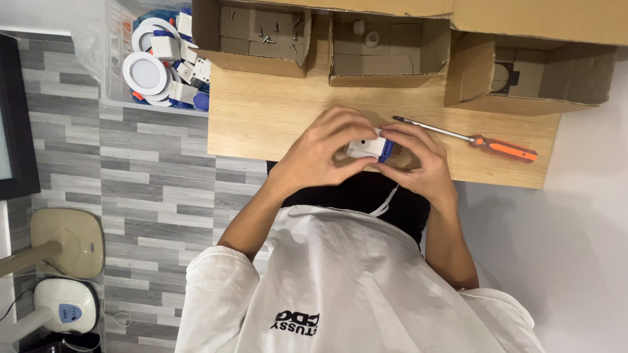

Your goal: The person uses a screwdriver to tighten screws on a white and blue electrical socket. They separate the socket into its blue and white parts, inspect them, and then reassemble them. The person repeats the process of tightening the screws on the assembled socket.

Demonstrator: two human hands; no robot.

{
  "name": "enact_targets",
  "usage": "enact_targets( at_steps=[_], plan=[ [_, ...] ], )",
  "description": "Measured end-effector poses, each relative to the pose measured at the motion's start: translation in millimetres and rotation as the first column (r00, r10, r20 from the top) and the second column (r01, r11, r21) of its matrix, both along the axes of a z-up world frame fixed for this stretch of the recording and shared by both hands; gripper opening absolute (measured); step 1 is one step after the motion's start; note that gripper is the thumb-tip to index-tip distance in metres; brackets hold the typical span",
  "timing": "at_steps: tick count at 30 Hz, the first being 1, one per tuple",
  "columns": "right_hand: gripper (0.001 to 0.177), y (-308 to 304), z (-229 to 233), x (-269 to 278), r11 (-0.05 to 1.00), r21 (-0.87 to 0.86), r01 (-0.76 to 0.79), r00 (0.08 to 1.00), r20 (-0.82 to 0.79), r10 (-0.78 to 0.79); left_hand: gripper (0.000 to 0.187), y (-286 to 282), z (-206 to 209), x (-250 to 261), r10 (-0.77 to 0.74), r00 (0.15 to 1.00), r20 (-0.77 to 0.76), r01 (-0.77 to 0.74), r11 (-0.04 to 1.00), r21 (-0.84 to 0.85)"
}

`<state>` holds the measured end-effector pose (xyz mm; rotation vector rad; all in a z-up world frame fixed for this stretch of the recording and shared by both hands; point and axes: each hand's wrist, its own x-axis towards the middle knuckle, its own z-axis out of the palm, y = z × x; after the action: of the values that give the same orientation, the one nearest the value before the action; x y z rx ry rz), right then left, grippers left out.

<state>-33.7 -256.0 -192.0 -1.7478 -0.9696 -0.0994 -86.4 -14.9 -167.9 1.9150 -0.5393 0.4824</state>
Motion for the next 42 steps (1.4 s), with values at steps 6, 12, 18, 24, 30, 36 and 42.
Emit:
enact_targets(
  at_steps=[6, 12, 18, 24, 30, 36, 42],
  plan=[
    [0.049, 0, 0, -1, 1.000, 0.004, -0.002, 1.000, 0.008, 0.002, 0.032, 1, 6, -3, -0.105, 0.994, -0.028, 0.106, 0.992, 0.069],
    [0.049, 0, -1, -1, 1.000, 0.001, -0.003, 1.000, 0.002, 0.003, 0.018, 2, 3, 5, -0.053, 0.999, -0.005, 0.053, 0.996, 0.078],
    [0.049, -2, -1, 0, 1.000, 0.017, -0.015, 1.000, 0.003, 0.014, 0.022, 2, 5, 4, -0.117, 0.992, 0.042, 0.111, 0.987, 0.115],
    [0.049, -1, -2, 0, 1.000, -0.002, -0.003, 1.000, -0.007, 0.003, 0.018, 3, 10, 5, -0.113, 0.993, 0.027, 0.109, 0.987, 0.117],
    [0.048, -1, 0, 0, 1.000, 0.003, -0.010, 1.000, 0.006, 0.010, 0.023, 3, 2, 7, -0.013, 0.997, 0.075, -0.001, 0.984, 0.178],
    [0.050, -2, -1, 1, 1.000, 0.009, -0.019, 1.000, 0.001, 0.019, 0.025, 3, 10, 3, -0.131, 0.991, 0.026, 0.125, 0.979, 0.160],
    [0.049, 0, -1, 0, 1.000, 0.005, -0.006, 1.000, -0.017, 0.006, 0.018, 2, 3, 7, -0.110, 0.994, 0.023, 0.106, 0.984, 0.144]
  ],
)
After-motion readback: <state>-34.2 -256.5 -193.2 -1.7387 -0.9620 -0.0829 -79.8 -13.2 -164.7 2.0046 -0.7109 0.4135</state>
